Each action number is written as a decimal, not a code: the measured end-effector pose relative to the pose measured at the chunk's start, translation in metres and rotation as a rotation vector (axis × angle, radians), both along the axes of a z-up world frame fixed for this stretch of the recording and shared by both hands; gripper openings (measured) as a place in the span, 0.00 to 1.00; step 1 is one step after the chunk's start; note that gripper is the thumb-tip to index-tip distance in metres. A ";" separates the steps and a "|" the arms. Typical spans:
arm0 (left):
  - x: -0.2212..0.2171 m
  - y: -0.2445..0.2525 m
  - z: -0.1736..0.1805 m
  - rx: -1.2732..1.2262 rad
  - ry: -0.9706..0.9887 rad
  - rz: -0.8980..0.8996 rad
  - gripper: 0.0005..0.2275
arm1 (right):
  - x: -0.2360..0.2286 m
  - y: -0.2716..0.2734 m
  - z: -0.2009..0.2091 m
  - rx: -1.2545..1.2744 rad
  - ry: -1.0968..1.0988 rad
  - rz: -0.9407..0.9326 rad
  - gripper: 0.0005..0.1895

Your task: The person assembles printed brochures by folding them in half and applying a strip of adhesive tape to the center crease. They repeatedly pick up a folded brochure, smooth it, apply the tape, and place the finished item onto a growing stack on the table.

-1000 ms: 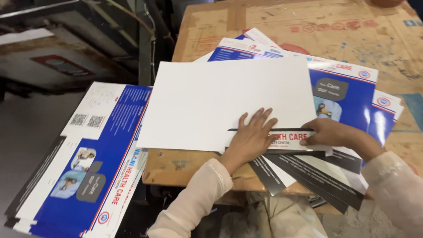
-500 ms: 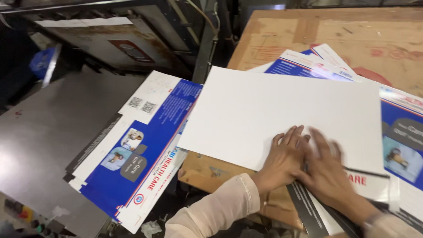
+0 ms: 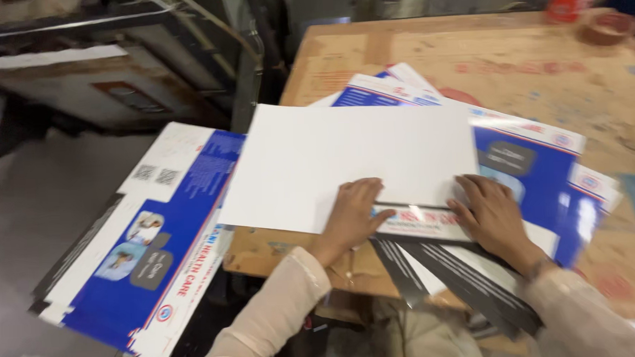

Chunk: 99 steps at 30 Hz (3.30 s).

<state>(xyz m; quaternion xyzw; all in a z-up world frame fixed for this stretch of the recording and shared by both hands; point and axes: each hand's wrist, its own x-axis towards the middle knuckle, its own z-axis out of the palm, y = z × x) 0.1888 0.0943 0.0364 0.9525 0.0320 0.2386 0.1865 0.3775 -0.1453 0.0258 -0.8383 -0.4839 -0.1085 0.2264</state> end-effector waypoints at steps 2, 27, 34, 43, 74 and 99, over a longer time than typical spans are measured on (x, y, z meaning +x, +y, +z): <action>-0.013 -0.006 0.014 0.005 -0.004 -0.052 0.30 | -0.007 -0.019 0.005 0.141 0.408 0.085 0.27; -0.009 -0.052 0.014 0.006 -0.296 -0.146 0.12 | -0.136 -0.011 0.077 -0.077 -0.021 0.212 0.16; -0.060 -0.092 0.005 -0.164 -0.152 -0.221 0.07 | -0.118 -0.007 0.041 -0.018 0.166 0.125 0.07; -0.028 -0.068 0.009 -0.309 0.098 -0.224 0.07 | -0.073 0.016 0.043 -0.300 0.510 0.083 0.10; -0.039 -0.044 0.011 -0.150 -0.358 -0.266 0.12 | -0.103 -0.018 0.027 0.197 0.751 -0.007 0.06; -0.030 -0.043 0.005 -0.179 -0.226 -0.424 0.08 | -0.159 0.007 0.064 0.273 0.469 -0.209 0.08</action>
